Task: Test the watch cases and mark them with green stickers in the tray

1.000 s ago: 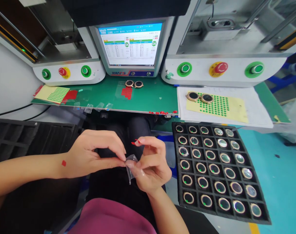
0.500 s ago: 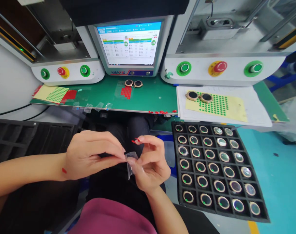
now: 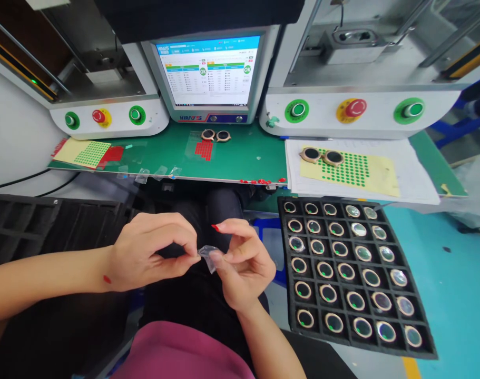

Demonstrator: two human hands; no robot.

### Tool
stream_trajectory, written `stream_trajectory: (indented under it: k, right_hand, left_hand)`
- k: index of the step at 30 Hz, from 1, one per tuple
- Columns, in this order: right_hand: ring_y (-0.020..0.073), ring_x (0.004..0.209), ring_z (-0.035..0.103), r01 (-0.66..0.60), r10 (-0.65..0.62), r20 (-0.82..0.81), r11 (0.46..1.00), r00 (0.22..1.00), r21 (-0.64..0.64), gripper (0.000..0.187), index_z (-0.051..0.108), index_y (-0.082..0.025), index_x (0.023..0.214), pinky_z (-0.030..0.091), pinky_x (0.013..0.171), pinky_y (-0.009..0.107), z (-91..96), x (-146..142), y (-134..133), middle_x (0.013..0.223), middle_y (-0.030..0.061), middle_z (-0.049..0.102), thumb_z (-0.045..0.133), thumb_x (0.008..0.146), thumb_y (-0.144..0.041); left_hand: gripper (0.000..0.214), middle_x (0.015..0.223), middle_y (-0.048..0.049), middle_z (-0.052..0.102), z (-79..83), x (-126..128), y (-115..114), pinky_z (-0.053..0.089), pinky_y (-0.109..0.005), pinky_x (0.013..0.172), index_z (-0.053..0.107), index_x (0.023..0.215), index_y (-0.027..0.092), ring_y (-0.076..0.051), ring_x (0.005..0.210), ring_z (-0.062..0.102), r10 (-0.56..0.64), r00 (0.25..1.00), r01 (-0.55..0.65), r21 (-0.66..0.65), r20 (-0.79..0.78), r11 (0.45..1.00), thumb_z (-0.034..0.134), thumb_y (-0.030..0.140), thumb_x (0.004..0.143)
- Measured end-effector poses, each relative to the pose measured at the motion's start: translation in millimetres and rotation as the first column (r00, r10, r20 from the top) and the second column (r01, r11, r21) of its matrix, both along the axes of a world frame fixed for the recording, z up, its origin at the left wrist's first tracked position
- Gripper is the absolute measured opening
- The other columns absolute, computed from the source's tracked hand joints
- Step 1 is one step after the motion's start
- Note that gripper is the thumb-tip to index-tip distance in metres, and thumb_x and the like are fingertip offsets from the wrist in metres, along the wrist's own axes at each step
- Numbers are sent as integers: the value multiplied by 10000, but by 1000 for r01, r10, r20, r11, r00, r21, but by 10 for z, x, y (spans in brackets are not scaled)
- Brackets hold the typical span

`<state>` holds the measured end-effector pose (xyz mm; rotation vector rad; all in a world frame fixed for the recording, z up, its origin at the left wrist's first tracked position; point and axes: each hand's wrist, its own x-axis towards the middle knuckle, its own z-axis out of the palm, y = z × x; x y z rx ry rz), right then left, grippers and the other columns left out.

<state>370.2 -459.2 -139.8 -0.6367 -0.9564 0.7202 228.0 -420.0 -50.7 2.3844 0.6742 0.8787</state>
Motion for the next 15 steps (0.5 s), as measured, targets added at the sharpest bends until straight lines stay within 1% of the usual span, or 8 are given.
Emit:
stream_trajectory:
  k: [3, 5, 7, 9, 12, 13, 15]
  right_hand:
    - [162, 871, 605, -15, 15, -6, 1000, 1000, -3, 200, 542, -203, 701, 489, 790, 370, 5, 5, 5, 889, -6, 641, 689, 773, -90]
    - [164, 862, 603, -12, 13, 11, 1000, 1000, -12, 196, 543, -204, 701, 488, 779, 374, 17, 20, 4, 873, -6, 636, 687, 780, -97]
    - [165, 855, 603, 16, -15, 48, 1000, 999, -2, 191, 549, -205, 711, 489, 762, 372, 30, 51, 7, 866, -4, 635, 676, 785, -83]
    - [160, 837, 603, 41, -45, 98, 998, 994, 46, 193, 558, -203, 724, 491, 749, 369, 39, 97, 17, 860, -3, 642, 672, 780, -58]
    - [165, 835, 611, 31, -60, 201, 989, 978, 145, 181, 571, -193, 738, 493, 749, 380, 41, 174, 38, 860, 5, 657, 683, 776, -57]
    - [171, 848, 615, 21, -62, 234, 985, 970, 171, 171, 575, -190, 741, 493, 754, 386, 41, 195, 43, 868, 11, 661, 687, 779, -66]
    - [184, 883, 621, 9, -64, 275, 980, 959, 199, 157, 581, -186, 745, 492, 767, 398, 41, 221, 49, 900, 23, 665, 687, 786, -78]
  left_hand:
    - [125, 693, -6, 636, -13, -9, -2, 470, -158, 591, 571, 752, 161, -75, 615, 575, 9, 1000, -8, -60, 8, 998, 601, 181, 872]
    - [128, 682, -4, 631, -31, -14, -2, 476, -159, 593, 566, 749, 162, -76, 613, 571, -7, 999, 9, -58, 31, 998, 599, 175, 872]
    - [116, 688, -16, 641, -44, -16, 5, 497, -178, 628, 564, 750, 157, -91, 648, 588, -32, 998, 33, -23, 61, 999, 603, 146, 858]
    - [74, 753, -54, 669, -42, -19, 20, 529, -218, 699, 588, 801, 136, -125, 732, 624, -52, 994, 52, 8, 93, 999, 650, 167, 827]
    - [231, 901, -116, 700, -12, -25, 55, 556, -281, 795, 636, 970, 98, -172, 861, 651, -70, 993, 65, 51, 93, 997, 706, 245, 806]
    - [240, 921, -114, 707, -1, -27, 67, 559, -292, 812, 647, 1002, 107, -174, 878, 655, -81, 994, 75, 73, 78, 995, 700, 252, 818]
    - [152, 910, -86, 723, 17, -31, 88, 564, -297, 826, 676, 976, 147, -165, 881, 661, -99, 994, 94, 120, 40, 988, 677, 225, 845]
